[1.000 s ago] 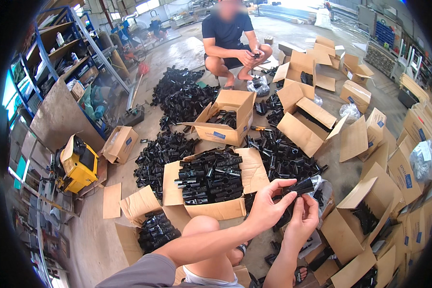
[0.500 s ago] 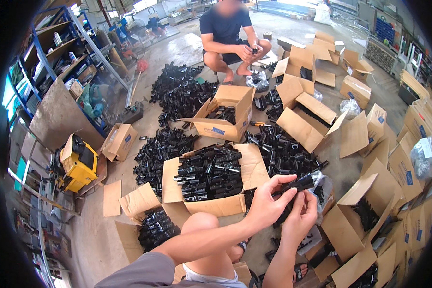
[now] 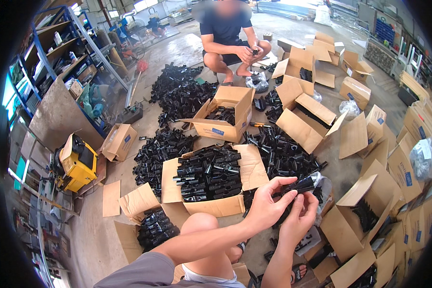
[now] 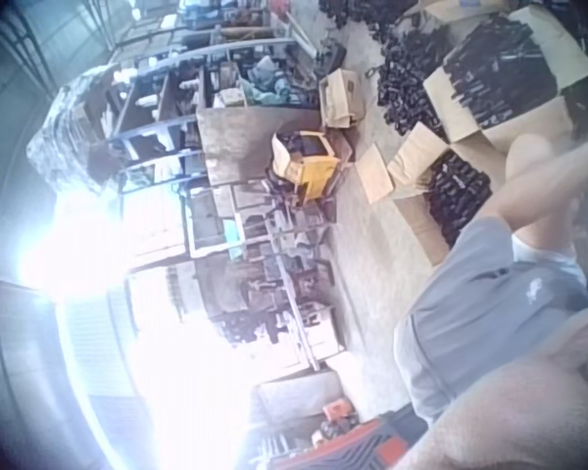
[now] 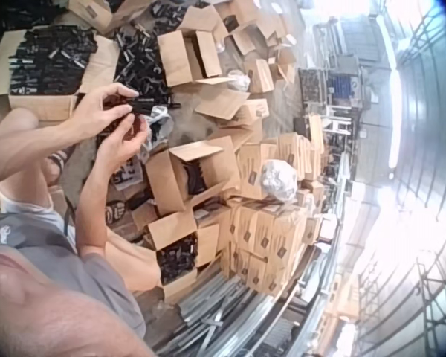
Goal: The person picks up black plastic T-shaped and L-shaped pipe connectors from a pile, rotates them by hand, and places them into cardboard boxes or a plastic bag.
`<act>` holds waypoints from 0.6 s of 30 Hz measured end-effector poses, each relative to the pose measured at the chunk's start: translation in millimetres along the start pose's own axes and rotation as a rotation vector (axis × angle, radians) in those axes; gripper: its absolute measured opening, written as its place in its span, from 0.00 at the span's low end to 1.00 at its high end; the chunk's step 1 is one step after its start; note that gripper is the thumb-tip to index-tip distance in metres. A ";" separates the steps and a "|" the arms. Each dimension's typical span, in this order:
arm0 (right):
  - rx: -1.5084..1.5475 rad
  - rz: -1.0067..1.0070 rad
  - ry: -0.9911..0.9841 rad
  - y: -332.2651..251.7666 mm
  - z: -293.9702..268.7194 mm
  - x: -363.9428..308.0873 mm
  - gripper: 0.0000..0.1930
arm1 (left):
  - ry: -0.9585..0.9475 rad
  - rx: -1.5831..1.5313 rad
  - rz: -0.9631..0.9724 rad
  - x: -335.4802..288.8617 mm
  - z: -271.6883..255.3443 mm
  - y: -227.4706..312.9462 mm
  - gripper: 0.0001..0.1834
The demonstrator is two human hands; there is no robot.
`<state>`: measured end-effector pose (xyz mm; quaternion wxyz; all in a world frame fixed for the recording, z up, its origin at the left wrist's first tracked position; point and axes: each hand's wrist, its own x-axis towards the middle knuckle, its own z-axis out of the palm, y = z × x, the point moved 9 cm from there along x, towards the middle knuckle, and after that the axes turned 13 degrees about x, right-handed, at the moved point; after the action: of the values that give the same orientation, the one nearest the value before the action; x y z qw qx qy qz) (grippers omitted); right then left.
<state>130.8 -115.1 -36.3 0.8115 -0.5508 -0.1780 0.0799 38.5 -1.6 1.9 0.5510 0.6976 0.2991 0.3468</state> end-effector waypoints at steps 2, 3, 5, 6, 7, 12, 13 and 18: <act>0.046 -0.049 0.016 -4.9 1.5 -0.5 0.09 | -0.004 0.010 -0.002 1.1 0.6 0.4 0.17; 0.049 -0.031 -0.007 -0.3 0.2 -0.4 0.09 | -0.012 0.037 -0.011 0.0 -1.1 1.0 0.17; 0.035 0.039 -0.041 8.3 -2.0 1.1 0.09 | -0.018 0.053 -0.017 -0.7 -2.5 2.0 0.17; 0.019 0.087 -0.051 11.5 -3.4 3.1 0.09 | -0.019 0.052 -0.017 -0.2 -2.1 2.0 0.17; 0.002 0.136 -0.061 13.8 -3.7 3.8 0.09 | -0.021 0.047 -0.016 -0.3 -1.4 2.4 0.17; 0.060 -0.015 0.024 -4.9 0.8 -0.7 0.08 | -0.035 0.027 -0.024 0.2 3.2 -0.1 0.17; 0.094 -0.029 0.020 -4.3 0.9 -1.2 0.09 | -0.032 0.025 -0.028 0.5 1.9 -1.5 0.17; 0.037 0.114 0.015 5.7 -3.7 2.9 0.08 | 0.005 -0.100 -0.017 0.4 5.4 -5.8 0.16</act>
<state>135.2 -115.2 -42.2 0.8169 -0.5457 -0.1387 0.1254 42.9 -3.0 -4.5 0.5875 0.6658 0.2886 0.3582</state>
